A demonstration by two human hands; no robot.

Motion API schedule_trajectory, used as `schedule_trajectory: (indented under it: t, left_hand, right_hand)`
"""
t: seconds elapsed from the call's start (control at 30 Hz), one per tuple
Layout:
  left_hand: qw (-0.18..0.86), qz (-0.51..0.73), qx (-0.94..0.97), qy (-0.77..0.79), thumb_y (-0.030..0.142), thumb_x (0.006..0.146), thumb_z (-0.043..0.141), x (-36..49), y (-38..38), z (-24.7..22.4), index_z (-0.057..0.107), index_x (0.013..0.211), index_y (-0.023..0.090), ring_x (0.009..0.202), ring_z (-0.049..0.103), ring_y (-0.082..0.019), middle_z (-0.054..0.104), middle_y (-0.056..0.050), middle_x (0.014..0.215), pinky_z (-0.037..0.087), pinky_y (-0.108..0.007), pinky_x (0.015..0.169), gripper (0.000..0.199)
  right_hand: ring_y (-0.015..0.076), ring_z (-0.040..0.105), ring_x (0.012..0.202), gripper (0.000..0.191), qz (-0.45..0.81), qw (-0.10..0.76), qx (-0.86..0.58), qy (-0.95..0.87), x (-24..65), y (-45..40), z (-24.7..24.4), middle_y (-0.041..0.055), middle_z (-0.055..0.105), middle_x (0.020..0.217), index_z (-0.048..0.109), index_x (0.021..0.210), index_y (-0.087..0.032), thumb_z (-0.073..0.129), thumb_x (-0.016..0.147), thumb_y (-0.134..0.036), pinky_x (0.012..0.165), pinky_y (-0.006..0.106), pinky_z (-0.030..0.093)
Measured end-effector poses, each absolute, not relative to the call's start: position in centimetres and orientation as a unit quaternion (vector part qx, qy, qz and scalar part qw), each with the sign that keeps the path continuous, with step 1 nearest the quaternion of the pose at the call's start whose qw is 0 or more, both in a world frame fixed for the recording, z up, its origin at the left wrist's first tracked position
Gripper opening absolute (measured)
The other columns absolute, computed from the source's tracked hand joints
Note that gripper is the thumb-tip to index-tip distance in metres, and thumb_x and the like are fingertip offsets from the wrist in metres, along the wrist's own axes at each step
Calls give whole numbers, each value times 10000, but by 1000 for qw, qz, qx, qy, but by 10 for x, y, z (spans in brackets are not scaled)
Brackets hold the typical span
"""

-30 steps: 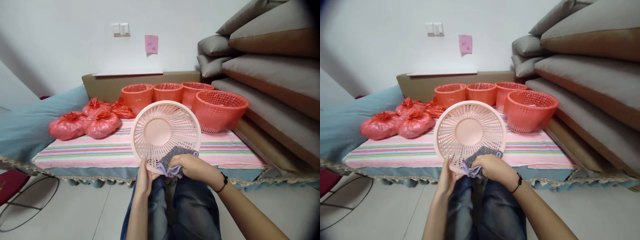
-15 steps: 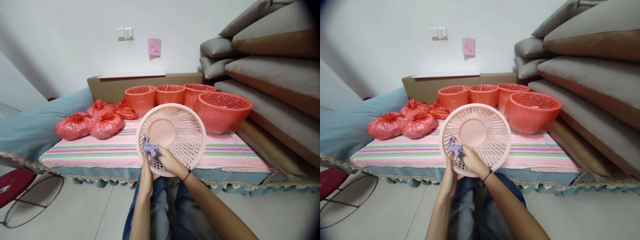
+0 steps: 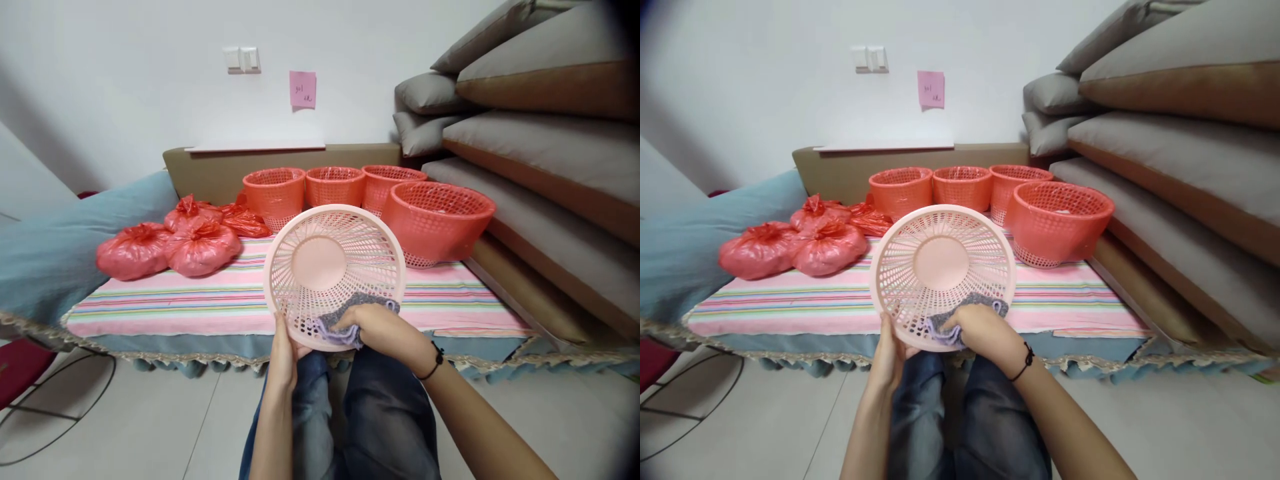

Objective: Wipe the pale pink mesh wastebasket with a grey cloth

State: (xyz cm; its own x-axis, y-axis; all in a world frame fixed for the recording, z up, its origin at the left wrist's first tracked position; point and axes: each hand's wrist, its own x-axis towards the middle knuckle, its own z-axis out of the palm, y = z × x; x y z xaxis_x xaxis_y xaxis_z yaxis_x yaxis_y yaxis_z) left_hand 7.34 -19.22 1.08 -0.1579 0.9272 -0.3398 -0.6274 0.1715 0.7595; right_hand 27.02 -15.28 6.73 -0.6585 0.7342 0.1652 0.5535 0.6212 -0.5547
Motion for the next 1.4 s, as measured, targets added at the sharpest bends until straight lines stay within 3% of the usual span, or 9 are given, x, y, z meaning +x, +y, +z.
schedule_trajectory:
  t: [0.13,0.23,0.43,0.7,0.77,0.9,1.03,1.2,1.4]
  left_hand:
    - [620,619,181,446,613,931,484,76,-191,14,549,1438,290,1204,649,-330,667,-125,1337,592,-458,889,605]
    - [623,605,184,460,625,932,470,77,-191,13,581,1410,256,1176,665,-335,691,-141,1292,597,-448,874,614]
    - [592,620,160,489,594,966,424,67,-192,10,560,1414,237,1092,708,-286,719,-126,1235,614,-399,815,589]
    - [596,612,171,491,573,986,383,71,-192,24,530,1449,248,1139,685,-291,694,-143,1288,591,-420,870,584]
    - [590,610,187,494,577,981,399,74,-192,26,530,1448,267,1148,681,-292,680,-131,1317,592,-421,865,576]
    - [581,604,215,502,618,962,411,77,-192,24,556,1428,261,1147,682,-298,694,-134,1292,596,-415,852,605]
    - [580,589,219,518,638,944,435,78,-190,18,586,1403,234,1132,688,-305,715,-137,1247,598,-413,860,630]
    - [569,624,194,499,607,957,441,79,-189,12,600,1382,197,1125,691,-287,705,-139,1263,599,-396,872,612]
    - [563,617,204,510,658,939,424,81,-192,16,555,1423,251,1004,733,-272,725,-124,1215,623,-365,725,646]
  right_hand:
    - [218,585,1280,805,253,311,-386,-831,256,-152,74,52,646,1377,650,1332,-222,398,615,43,1113,384,429]
    - [187,545,1322,826,296,372,-334,-814,228,-152,63,52,609,1421,596,1388,-221,379,633,35,1153,364,391]
    - [192,620,1229,757,311,242,-279,-876,217,-154,42,51,680,1328,666,1318,-235,420,653,33,1066,327,468]
    - [231,691,1075,681,211,84,-389,-893,269,-162,70,54,763,1116,766,1159,-241,402,662,47,946,323,511]
    - [234,672,1118,702,200,116,-407,-884,275,-162,75,65,743,1173,736,1213,-230,392,667,46,978,338,502]
    - [219,563,1292,816,214,273,-400,-848,261,-158,74,89,622,1394,586,1391,-178,392,631,44,1106,365,426]
    - [192,525,1333,845,277,359,-336,-825,226,-158,60,68,585,1445,540,1426,-196,385,629,39,1152,360,387]
    - [205,598,1239,771,285,281,-333,-854,213,-166,45,77,644,1368,556,1427,-212,402,708,20,1074,337,455]
    - [190,656,1110,719,235,163,-385,-877,246,-172,54,52,731,1197,676,1302,-265,421,702,40,964,272,481]
